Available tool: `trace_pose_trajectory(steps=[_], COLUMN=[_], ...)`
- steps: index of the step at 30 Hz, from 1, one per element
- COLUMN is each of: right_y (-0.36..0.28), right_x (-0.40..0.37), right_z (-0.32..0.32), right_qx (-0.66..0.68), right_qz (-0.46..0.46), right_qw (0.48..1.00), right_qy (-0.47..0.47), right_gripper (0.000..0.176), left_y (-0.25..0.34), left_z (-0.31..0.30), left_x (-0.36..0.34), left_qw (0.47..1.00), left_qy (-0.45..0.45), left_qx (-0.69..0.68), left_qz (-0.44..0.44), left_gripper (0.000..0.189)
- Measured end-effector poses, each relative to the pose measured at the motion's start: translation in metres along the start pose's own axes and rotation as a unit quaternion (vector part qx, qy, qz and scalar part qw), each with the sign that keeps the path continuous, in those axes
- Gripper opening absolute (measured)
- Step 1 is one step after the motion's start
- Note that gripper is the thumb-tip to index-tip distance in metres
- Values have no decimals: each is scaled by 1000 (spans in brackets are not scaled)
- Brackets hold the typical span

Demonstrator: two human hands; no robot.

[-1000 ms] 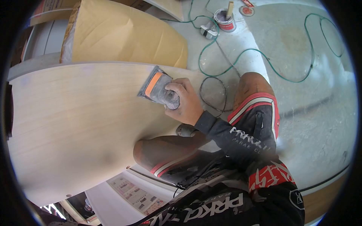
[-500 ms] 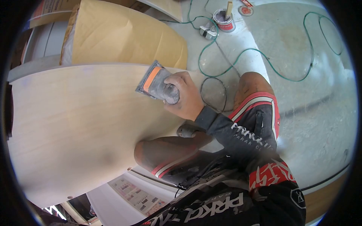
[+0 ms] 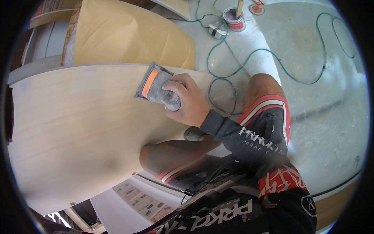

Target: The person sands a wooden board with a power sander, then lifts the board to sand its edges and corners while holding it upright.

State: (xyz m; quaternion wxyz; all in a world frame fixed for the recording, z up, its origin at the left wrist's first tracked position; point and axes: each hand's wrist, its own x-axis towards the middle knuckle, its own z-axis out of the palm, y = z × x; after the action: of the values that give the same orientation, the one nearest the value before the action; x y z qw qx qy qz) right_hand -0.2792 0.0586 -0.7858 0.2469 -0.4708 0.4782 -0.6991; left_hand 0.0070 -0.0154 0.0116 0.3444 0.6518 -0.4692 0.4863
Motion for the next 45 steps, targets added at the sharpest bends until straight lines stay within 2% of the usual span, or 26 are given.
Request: trace_pose_trajectory(steps=[6,9,12,17,21,29,32,36,38,45], right_y=[7,-1,-3,9,-4,-45,-58,-50,-34,5], right_x=[-6,-4,-3,-9,-1,29,36,31,23,-7], right_z=[1,2,5,4,5,10,6,8,8,7], right_qx=[-22,-8,-18,-5,8,-50,-68,-69,-49,-6], right_qz=[4,19,-6,27,31,-75,-79,-83,-60,22], right_qw=[1000,1000,999,999,999,995,991,991,997,1000], right_qy=[18,-19,-29,19,6,-35,-86,-85,-27,-4], right_gripper=[65,65,65,63,63,65,65,65,64,65], left_y=[-1,0,0,2,-1,-3,-3,-2,-3,-1], left_z=[2,3,-1,1,-2,-2,-2,-1,-3,-3], left_x=[3,2,3,4,3,3,3,6,6,5], left_qw=[1000,1000,1000,1000,1000,1000,1000,1000,1000,1000], left_qy=[-4,-2,0,-2,-2,-2,-3,-4,-3,-5], left_qx=[-7,-1,2,-2,-3,-4,-7,-4,-5,-3], left_qz=[0,4,6,10,10,12,11,15,13,16], left_gripper=[71,71,71,71,71,71,71,71,71,71])
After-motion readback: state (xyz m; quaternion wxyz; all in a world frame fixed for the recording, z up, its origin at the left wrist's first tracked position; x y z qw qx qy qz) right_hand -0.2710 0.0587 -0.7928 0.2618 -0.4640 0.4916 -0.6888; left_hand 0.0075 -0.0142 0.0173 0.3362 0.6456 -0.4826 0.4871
